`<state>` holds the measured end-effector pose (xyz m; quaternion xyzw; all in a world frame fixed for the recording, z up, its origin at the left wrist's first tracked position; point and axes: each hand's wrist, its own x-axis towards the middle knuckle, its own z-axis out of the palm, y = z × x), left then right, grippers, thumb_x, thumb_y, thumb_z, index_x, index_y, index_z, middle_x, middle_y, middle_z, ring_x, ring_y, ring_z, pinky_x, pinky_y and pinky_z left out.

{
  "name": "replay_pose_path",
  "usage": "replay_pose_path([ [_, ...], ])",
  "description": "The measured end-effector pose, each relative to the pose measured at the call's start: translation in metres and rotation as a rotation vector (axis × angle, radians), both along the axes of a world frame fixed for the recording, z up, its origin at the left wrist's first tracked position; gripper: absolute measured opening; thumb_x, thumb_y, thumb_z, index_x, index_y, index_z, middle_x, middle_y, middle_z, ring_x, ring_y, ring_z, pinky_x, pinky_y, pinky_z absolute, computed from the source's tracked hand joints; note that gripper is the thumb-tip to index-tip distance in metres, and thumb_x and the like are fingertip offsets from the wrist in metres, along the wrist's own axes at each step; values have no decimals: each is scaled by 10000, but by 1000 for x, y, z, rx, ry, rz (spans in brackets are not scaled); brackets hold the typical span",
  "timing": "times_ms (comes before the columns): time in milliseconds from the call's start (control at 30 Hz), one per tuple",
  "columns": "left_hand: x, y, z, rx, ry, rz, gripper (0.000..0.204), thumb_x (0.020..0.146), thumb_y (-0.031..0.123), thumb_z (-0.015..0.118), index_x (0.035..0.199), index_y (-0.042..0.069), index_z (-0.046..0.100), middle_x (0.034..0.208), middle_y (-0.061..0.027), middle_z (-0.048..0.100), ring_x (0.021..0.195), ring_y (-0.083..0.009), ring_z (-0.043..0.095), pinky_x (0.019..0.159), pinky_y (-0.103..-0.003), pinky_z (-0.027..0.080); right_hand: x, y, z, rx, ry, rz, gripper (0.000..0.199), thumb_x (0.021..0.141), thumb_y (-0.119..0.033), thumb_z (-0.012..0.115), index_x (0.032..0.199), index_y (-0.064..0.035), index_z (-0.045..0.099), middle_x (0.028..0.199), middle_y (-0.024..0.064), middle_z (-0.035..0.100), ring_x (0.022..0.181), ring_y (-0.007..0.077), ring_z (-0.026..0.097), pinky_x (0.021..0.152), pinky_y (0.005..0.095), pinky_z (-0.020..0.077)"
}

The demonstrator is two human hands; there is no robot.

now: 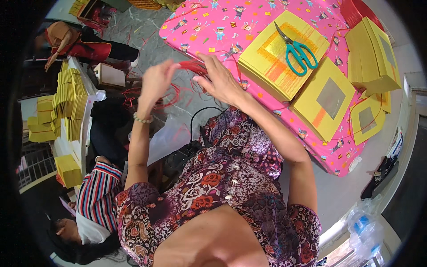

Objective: Preparing red plastic strips and yellow boxes for packaging in a manual assembly area.

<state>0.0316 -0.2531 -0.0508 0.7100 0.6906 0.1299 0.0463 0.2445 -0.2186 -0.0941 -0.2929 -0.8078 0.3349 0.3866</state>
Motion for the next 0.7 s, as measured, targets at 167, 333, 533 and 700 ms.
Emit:
replay_pose_path([
  [167,-18,-10,-134,-337,287,-46,298,876,336,556,814,81,695,756,-165,671,716,-333,673,615,-439,537,9,-11,-5,-39,-78,100,479,862,-142,605,1278,-17,404,1156,203,471,1059,376,524,872,431,446],
  [333,-89,-27,-227,-428,391,116,215,828,210,554,764,81,714,799,-177,681,751,-311,688,655,-419,553,43,-20,-8,-36,-149,53,417,875,-102,567,1260,-26,426,1138,184,479,1046,359,524,863,422,447],
  [533,-168,-16,-224,-84,493,229,182,804,195,541,666,144,649,683,-110,665,646,-286,677,557,-406,541,69,-31,4,-66,-180,5,384,887,-96,557,1247,-22,444,1126,186,488,1049,352,523,872,417,439],
  [700,-207,11,-179,-56,581,318,210,828,212,529,675,133,650,704,-126,667,665,-296,678,567,-408,542,78,-34,11,-70,-177,-31,360,889,-95,556,1230,-19,467,1128,185,496,1053,350,526,876,411,439],
])
